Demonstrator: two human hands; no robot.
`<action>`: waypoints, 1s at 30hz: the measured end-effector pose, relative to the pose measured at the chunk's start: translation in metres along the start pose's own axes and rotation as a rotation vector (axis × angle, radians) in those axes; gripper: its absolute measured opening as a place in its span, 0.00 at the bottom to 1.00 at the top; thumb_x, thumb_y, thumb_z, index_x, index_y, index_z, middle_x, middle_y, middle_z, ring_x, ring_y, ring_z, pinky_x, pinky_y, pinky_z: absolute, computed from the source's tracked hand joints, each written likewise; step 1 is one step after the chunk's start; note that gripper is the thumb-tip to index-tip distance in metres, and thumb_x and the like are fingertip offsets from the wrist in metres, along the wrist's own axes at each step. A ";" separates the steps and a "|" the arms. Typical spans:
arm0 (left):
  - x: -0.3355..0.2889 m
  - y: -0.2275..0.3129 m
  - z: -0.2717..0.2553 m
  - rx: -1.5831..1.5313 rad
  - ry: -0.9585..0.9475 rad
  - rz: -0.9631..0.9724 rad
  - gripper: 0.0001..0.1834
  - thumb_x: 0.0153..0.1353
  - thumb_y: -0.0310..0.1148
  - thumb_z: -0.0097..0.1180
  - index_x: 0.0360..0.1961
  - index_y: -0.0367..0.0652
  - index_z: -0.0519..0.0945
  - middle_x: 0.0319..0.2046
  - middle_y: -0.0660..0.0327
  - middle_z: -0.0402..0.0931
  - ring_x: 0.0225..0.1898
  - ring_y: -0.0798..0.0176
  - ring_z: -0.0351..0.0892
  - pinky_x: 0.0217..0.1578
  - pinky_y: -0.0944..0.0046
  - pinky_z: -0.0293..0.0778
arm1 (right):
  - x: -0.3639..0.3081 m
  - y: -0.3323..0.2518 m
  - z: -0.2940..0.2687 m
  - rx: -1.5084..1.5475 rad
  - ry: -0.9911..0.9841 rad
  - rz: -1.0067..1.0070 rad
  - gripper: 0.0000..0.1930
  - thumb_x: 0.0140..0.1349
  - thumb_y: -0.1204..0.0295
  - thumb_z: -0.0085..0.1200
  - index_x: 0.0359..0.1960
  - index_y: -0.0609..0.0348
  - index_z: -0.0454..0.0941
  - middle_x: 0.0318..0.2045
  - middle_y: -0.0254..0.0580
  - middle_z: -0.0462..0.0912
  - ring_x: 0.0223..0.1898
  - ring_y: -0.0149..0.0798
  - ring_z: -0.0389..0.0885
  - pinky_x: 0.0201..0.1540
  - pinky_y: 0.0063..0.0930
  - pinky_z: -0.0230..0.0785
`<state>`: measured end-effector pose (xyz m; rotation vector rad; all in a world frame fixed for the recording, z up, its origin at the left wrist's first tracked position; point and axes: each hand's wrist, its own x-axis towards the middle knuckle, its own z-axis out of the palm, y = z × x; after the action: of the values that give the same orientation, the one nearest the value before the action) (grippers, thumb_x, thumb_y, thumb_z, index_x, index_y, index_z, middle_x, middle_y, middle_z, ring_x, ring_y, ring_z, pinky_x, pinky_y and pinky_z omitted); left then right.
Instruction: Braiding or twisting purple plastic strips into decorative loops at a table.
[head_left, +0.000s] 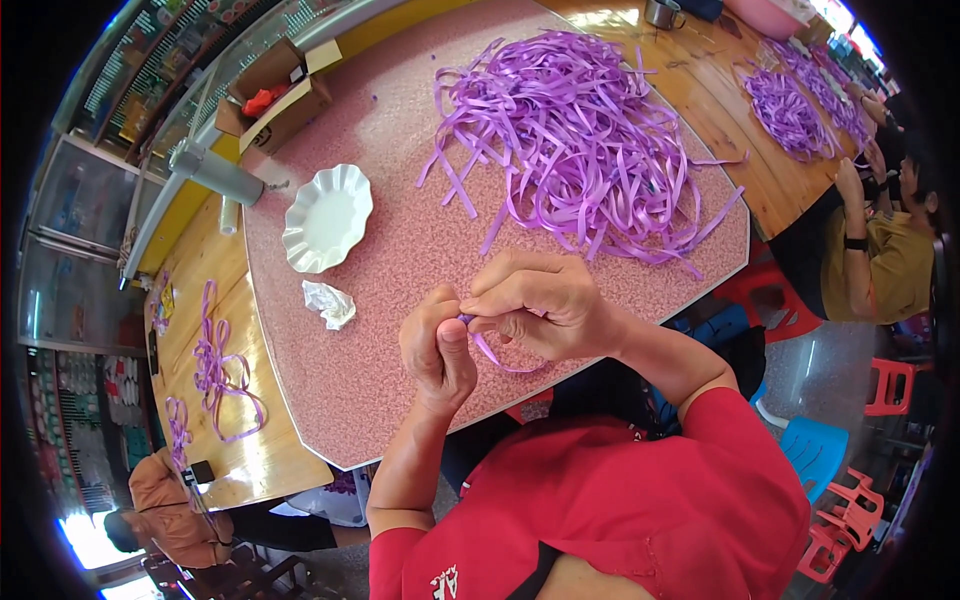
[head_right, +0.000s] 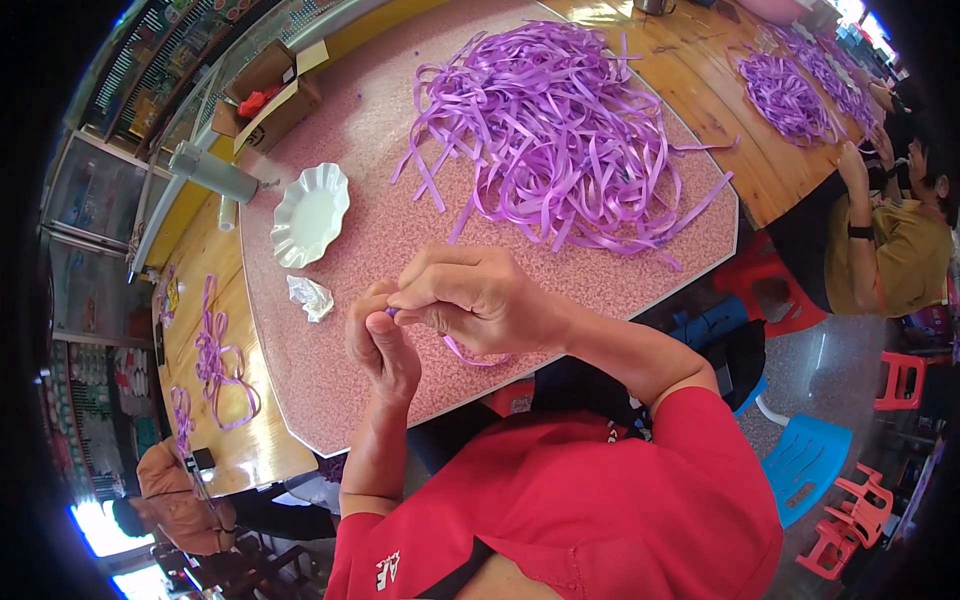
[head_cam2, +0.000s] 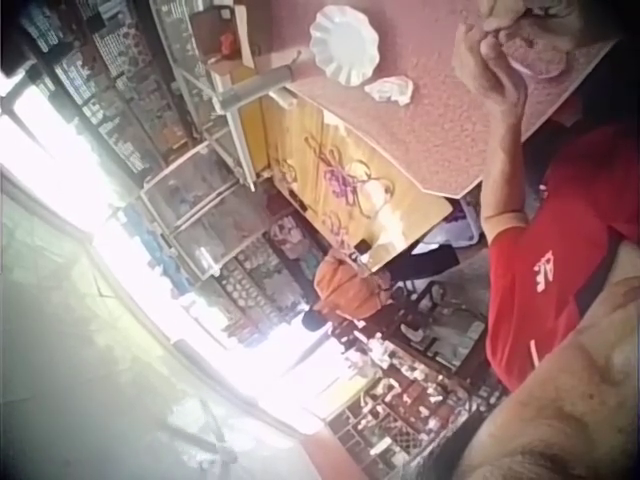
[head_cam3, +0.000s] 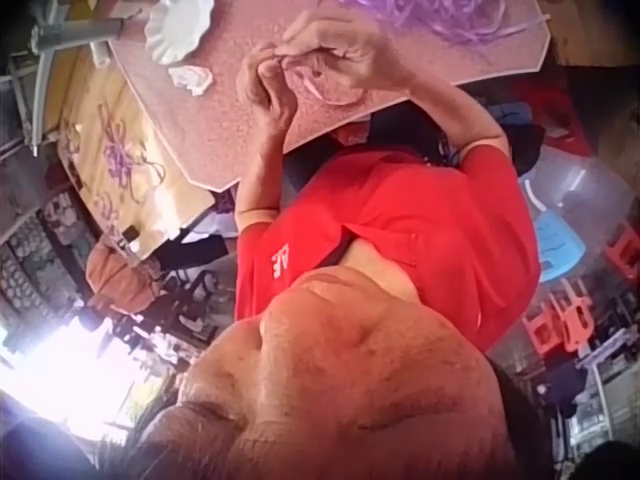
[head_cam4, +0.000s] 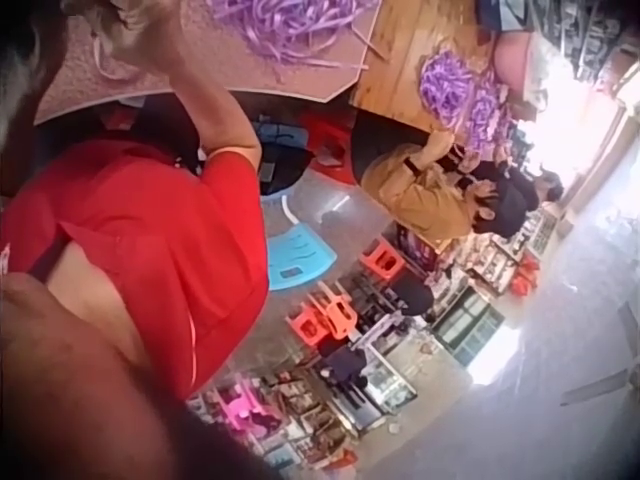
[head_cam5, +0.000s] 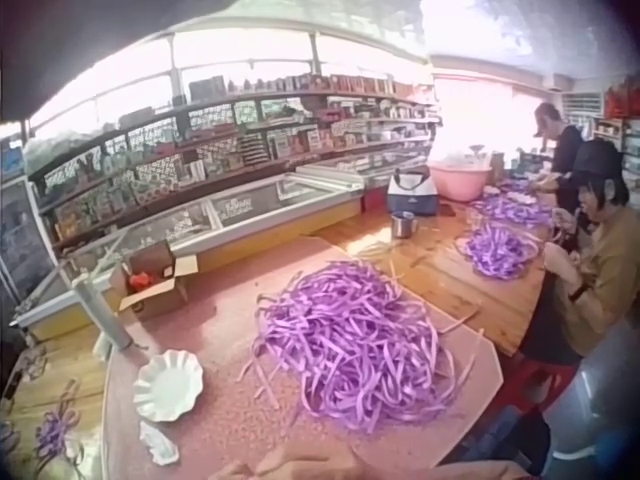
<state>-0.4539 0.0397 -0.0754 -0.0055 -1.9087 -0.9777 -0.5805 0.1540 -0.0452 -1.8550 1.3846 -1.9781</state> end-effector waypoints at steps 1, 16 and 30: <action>-0.002 0.000 0.000 0.000 0.000 -0.001 0.16 0.75 0.40 0.45 0.33 0.39 0.73 0.20 0.58 0.67 0.19 0.61 0.65 0.19 0.62 0.59 | 0.001 0.001 0.000 0.022 -0.017 -0.020 0.10 0.55 0.84 0.65 0.37 0.62 0.81 0.34 0.42 0.84 0.35 0.39 0.85 0.35 0.28 0.77; 0.002 0.013 -0.006 -0.382 -0.169 -0.540 0.20 0.77 0.43 0.42 0.39 0.37 0.77 0.34 0.62 0.74 0.35 0.70 0.71 0.34 0.66 0.69 | -0.001 0.018 -0.009 0.069 -0.045 0.077 0.10 0.56 0.87 0.63 0.39 0.63 0.82 0.35 0.41 0.82 0.32 0.33 0.84 0.30 0.25 0.78; 0.007 0.020 -0.011 -0.361 -0.148 -0.494 0.07 0.68 0.29 0.59 0.42 0.36 0.78 0.32 0.66 0.69 0.31 0.76 0.66 0.31 0.76 0.61 | -0.014 0.003 -0.014 0.083 0.008 0.198 0.10 0.58 0.84 0.64 0.41 0.62 0.83 0.35 0.40 0.81 0.33 0.31 0.83 0.31 0.22 0.75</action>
<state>-0.4419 0.0439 -0.0547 0.1957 -1.8783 -1.6873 -0.5898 0.1681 -0.0550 -1.6092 1.4054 -1.9158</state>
